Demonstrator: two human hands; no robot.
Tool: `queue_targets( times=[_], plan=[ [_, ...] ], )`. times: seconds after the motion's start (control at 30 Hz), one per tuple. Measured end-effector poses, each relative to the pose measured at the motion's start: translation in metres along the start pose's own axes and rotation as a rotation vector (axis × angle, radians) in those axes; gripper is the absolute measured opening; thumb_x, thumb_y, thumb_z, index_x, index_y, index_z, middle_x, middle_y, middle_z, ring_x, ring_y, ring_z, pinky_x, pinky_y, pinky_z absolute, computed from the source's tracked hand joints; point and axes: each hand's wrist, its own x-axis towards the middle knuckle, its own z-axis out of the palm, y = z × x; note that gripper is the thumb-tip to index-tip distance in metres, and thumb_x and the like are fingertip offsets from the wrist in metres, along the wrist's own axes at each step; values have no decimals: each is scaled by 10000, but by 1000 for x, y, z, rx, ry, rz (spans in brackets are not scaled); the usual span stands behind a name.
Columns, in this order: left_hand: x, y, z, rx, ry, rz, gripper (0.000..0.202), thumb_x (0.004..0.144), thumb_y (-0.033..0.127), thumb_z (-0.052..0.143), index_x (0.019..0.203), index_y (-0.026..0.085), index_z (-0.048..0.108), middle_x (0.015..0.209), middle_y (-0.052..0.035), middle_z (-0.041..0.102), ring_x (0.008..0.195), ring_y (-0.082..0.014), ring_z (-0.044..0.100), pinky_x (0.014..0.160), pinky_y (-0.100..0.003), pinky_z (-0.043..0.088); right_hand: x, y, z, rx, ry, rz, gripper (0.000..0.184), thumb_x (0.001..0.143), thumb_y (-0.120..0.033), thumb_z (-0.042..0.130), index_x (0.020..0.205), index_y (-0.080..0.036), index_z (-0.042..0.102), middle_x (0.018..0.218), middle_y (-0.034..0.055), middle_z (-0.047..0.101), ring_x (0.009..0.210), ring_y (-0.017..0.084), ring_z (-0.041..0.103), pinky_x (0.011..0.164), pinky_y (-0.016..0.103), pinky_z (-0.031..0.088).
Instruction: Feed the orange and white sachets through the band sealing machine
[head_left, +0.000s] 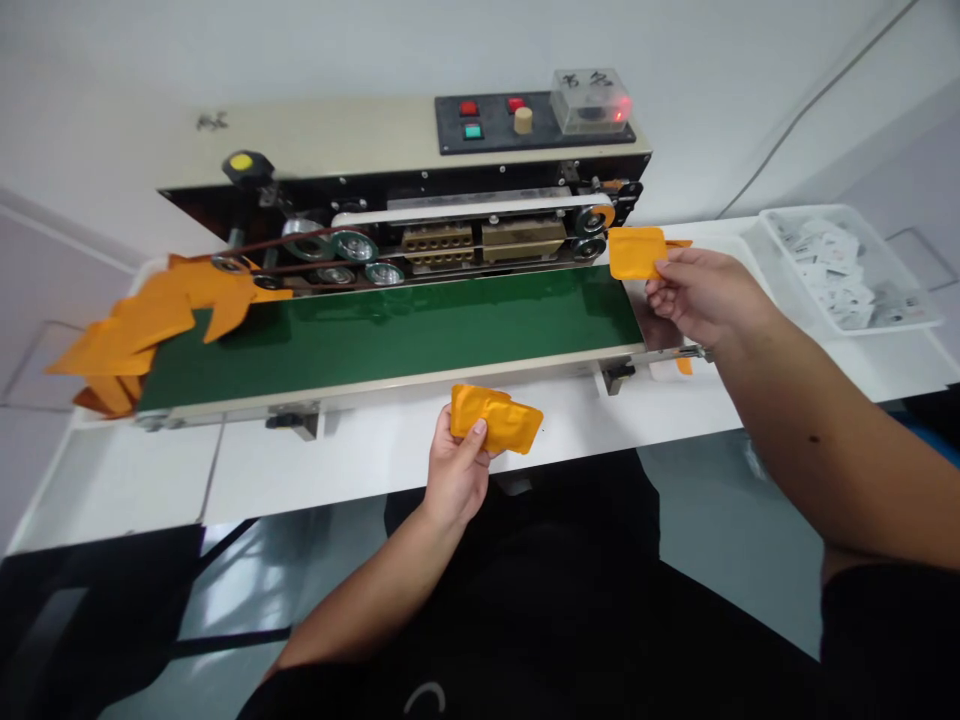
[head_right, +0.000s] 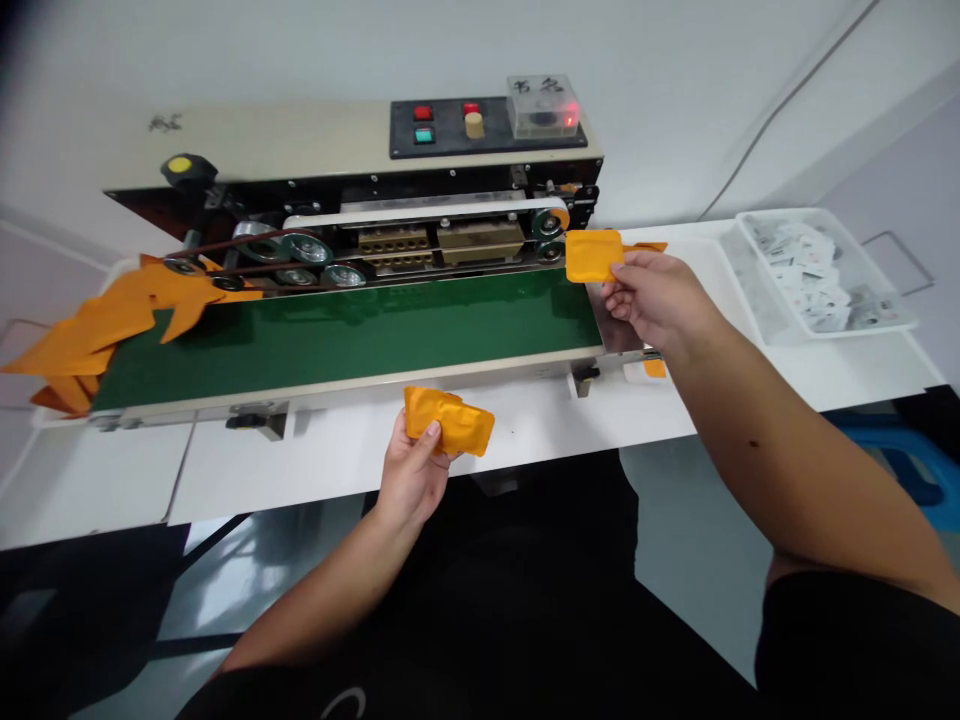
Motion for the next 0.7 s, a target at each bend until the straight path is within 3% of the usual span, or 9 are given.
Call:
queue_targets(
  times=[0.23,0.43,0.63,0.7],
  plan=[
    [4,3,-2,-24,4,20,514,833,364,957,1189,262,600,1237,-71,788,1094,-242,782,879,-366,683,15,4,11,14,-33,31,201,1022,-88,644,841,-175,645,663,20,650,476,73,549,411,129,434],
    [6,1,-7,-33,12,28,534,833,352,959,1220,249,605,1218,-68,791,1040,-218,794,784,-294,662,16,-1,20,-5,-54,38,177,1045,-81,595,920,-176,677,671,24,683,488,85,588,429,136,469],
    [5,1,-8,-63,2,21,488,841,343,955,1188,253,625,1221,-67,794,1056,-228,792,851,-359,681,-11,2,25,-56,-56,14,56,1062,-237,653,1056,-193,687,739,53,754,511,123,667,453,174,502],
    [4,0,-9,-60,6,18,489,845,336,952,1204,257,630,1223,-57,789,1052,-217,788,854,-353,676,-31,13,25,-50,-27,-21,111,1020,-264,710,1111,-202,695,717,26,733,507,131,668,438,180,485]
  ],
)
